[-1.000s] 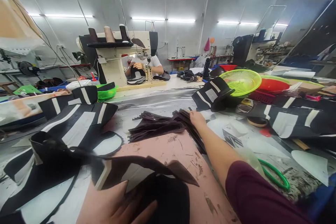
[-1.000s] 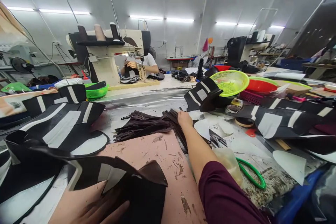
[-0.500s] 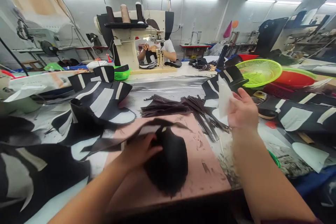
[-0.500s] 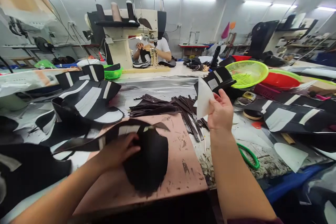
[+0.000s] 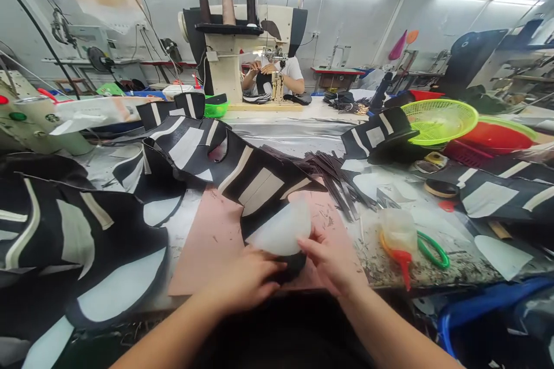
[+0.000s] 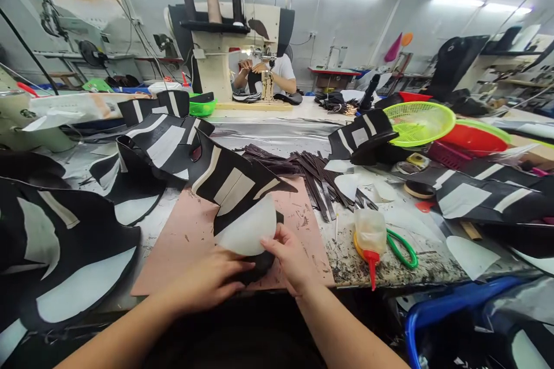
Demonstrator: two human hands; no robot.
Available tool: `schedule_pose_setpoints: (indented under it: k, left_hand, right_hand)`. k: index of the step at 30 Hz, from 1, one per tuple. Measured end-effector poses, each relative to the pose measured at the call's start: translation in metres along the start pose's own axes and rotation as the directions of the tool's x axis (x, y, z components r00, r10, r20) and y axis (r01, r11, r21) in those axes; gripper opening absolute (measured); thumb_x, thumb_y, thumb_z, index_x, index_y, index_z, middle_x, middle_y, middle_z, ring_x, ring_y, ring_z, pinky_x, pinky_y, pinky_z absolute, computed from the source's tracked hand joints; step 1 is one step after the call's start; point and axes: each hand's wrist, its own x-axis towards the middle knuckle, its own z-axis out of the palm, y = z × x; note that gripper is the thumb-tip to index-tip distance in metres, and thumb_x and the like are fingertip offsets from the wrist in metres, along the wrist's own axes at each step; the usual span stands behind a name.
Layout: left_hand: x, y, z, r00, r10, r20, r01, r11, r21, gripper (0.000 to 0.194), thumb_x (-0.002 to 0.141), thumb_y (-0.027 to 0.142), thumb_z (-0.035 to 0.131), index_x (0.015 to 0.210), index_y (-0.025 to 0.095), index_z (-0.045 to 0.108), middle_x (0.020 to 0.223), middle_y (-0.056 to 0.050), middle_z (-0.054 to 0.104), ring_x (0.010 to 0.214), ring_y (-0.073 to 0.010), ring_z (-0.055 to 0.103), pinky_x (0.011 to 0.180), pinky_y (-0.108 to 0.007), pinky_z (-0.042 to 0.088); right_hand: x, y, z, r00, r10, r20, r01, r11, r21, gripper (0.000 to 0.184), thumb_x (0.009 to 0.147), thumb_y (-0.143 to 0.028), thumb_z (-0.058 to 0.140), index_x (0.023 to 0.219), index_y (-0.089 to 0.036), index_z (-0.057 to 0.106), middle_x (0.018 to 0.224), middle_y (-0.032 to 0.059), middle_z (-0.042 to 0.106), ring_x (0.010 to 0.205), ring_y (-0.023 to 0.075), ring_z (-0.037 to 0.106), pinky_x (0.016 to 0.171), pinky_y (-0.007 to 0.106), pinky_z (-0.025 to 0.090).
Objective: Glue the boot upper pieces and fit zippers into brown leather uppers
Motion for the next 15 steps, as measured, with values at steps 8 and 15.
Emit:
schedule_pose_setpoints:
  k: [8,15]
  left_hand:
    - [0.012,-0.018,0.007,0.746,-0.575,-0.336,0.181,0.661,-0.728,0.035,0.070,0.047,0.055,0.086,0.016,0.050,0.081,-0.004,0.061,0.081,-0.0215,0.057,0.072,-0.033,0.046]
    - [0.012,-0.019,-0.004,0.791,-0.516,-0.329,0.350,0.823,-0.448,0.022,0.067,0.037,0.061,0.077,0.019,0.055,0.111,-0.007,0.056,0.077,-0.0204,0.058,0.067,-0.032,0.047]
  right_hand:
    - [-0.002,0.011,-0.004,0.953,0.098,0.287,0.029,0.912,-0.408,0.046,0.064,-0.048,0.067,0.097,-0.016,0.060,0.090,0.0086,0.066,0.094,0.0278,0.058,0.085,0.042,0.043]
    - [0.011,-0.013,-0.015,0.987,0.051,0.152,0.113,0.447,-0.887,0.019,0.076,-0.031,0.052,0.081,-0.015,0.061,0.084,0.0078,0.062,0.077,0.0216,0.058,0.068,0.032,0.045]
